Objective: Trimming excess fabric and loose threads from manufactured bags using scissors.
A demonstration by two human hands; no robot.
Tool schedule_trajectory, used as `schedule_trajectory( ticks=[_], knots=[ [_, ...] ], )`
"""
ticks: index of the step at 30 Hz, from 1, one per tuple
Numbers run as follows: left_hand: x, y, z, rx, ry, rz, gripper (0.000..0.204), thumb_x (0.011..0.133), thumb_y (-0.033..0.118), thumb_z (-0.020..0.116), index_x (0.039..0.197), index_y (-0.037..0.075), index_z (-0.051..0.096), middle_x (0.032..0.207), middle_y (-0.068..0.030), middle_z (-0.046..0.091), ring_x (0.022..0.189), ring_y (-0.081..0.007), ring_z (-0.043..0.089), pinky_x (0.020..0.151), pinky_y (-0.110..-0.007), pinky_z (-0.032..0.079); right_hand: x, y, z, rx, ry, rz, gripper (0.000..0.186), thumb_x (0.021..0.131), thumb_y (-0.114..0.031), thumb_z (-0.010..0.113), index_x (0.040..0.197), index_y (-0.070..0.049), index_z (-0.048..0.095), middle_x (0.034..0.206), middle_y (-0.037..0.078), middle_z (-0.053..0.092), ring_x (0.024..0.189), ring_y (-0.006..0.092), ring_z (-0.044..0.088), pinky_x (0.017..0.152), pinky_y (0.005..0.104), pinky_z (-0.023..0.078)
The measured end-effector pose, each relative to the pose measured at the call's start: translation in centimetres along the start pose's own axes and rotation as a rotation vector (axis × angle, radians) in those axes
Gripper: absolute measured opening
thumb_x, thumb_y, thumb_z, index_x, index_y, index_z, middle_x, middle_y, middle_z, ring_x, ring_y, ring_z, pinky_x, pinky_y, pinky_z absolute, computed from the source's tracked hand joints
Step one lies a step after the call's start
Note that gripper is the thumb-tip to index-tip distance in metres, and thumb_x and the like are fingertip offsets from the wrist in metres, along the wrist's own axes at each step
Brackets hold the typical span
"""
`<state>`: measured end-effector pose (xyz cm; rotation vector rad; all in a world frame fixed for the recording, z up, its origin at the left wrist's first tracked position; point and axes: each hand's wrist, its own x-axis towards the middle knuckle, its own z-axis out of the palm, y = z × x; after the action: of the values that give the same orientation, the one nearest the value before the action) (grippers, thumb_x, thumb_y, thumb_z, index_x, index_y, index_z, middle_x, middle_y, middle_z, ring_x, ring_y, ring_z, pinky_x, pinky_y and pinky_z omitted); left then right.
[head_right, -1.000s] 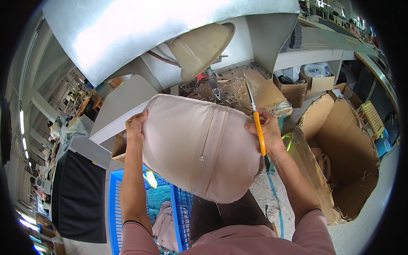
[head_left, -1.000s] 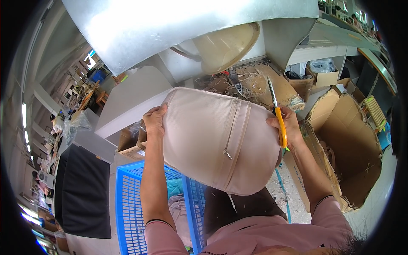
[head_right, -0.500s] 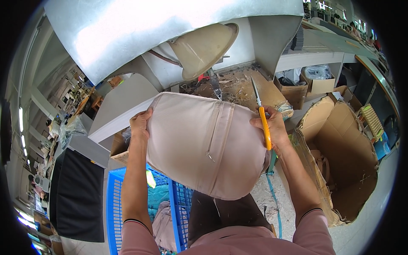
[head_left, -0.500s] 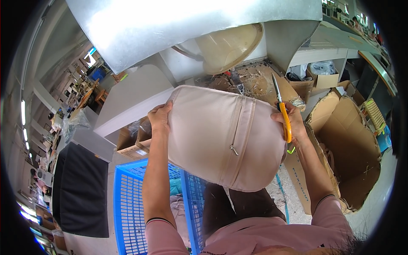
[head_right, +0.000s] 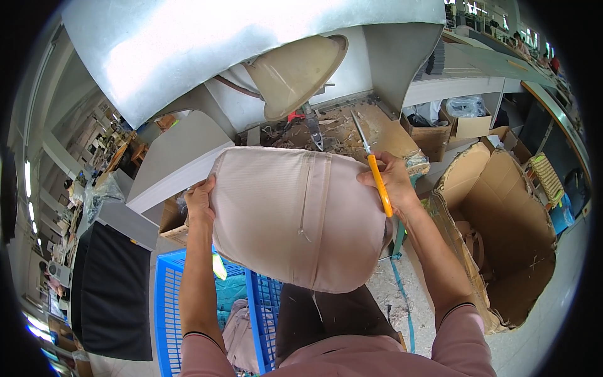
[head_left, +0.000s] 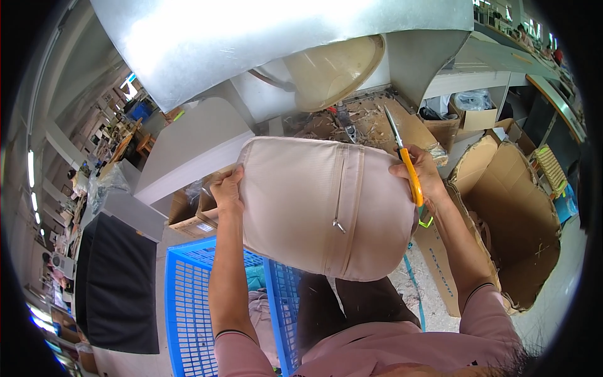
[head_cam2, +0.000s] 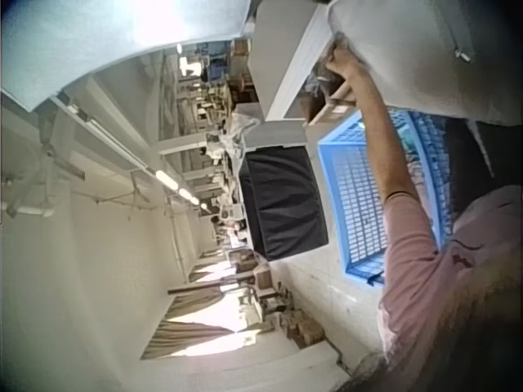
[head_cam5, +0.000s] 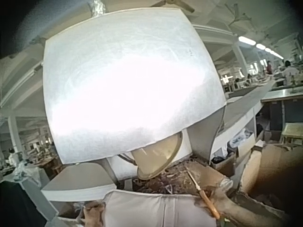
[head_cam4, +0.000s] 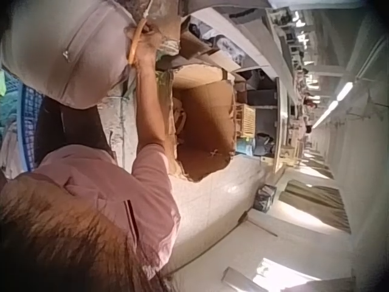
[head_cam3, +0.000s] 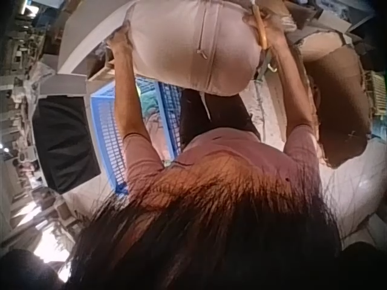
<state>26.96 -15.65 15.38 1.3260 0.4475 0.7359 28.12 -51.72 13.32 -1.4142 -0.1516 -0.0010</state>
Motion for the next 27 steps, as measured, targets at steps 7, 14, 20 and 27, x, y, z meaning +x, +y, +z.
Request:
schedule_trajectory(
  ticks=[7, 14, 20, 27],
  knots=[
    [0.1, -0.6, -0.8, -0.021, 0.065, -0.079, 0.021, 0.064, -0.001, 0.070, 0.080, -0.007, 0.058, 0.079, -0.0117, 0.060, 0.071, -0.0177, 0.056, 0.068, -0.025, 0.046, 1.3, 0.2, 0.6, -0.008, -0.035, -0.027, 0.057, 0.058, 0.000, 0.069, 0.109, 0.008, 0.044, 0.081, 0.012, 0.057, 0.067, 0.0146, 0.054, 0.063, 0.0234, 0.045],
    [-0.6, -0.5, -1.8, -0.012, 0.073, -0.073, 0.023, 0.064, 0.000, 0.070, 0.082, -0.007, 0.058, 0.080, -0.0123, 0.060, 0.069, -0.0179, 0.056, 0.068, -0.025, 0.045, 0.4, 0.3, 1.1, -0.002, -0.042, -0.020, 0.056, 0.058, 0.000, 0.069, 0.108, 0.007, 0.045, 0.081, 0.011, 0.057, 0.067, 0.0140, 0.054, 0.062, 0.0234, 0.045],
    [-3.0, -2.0, -1.1, -0.008, -0.073, -0.081, 0.024, 0.067, 0.006, 0.069, 0.085, -0.006, 0.059, 0.079, -0.0089, 0.060, 0.069, -0.0155, 0.055, 0.066, -0.024, 0.044, -2.6, -0.7, -1.4, -0.102, 0.110, -0.063, 0.049, 0.057, -0.006, 0.071, 0.101, 0.001, 0.051, 0.077, 0.000, 0.050, 0.064, 0.0059, 0.045, 0.061, 0.0173, 0.036],
    [-18.1, -2.9, 1.7, -0.104, -0.401, -0.318, 0.014, 0.076, 0.016, 0.061, 0.082, 0.005, 0.056, 0.076, -0.0007, 0.056, 0.069, -0.0101, 0.052, 0.062, -0.025, 0.042, -10.6, -6.5, -18.7, -0.502, 0.325, -0.284, 0.051, 0.061, -0.025, 0.068, 0.106, -0.005, 0.051, 0.074, -0.001, 0.047, 0.065, 0.0083, 0.045, 0.055, 0.0197, 0.036]
  ],
)
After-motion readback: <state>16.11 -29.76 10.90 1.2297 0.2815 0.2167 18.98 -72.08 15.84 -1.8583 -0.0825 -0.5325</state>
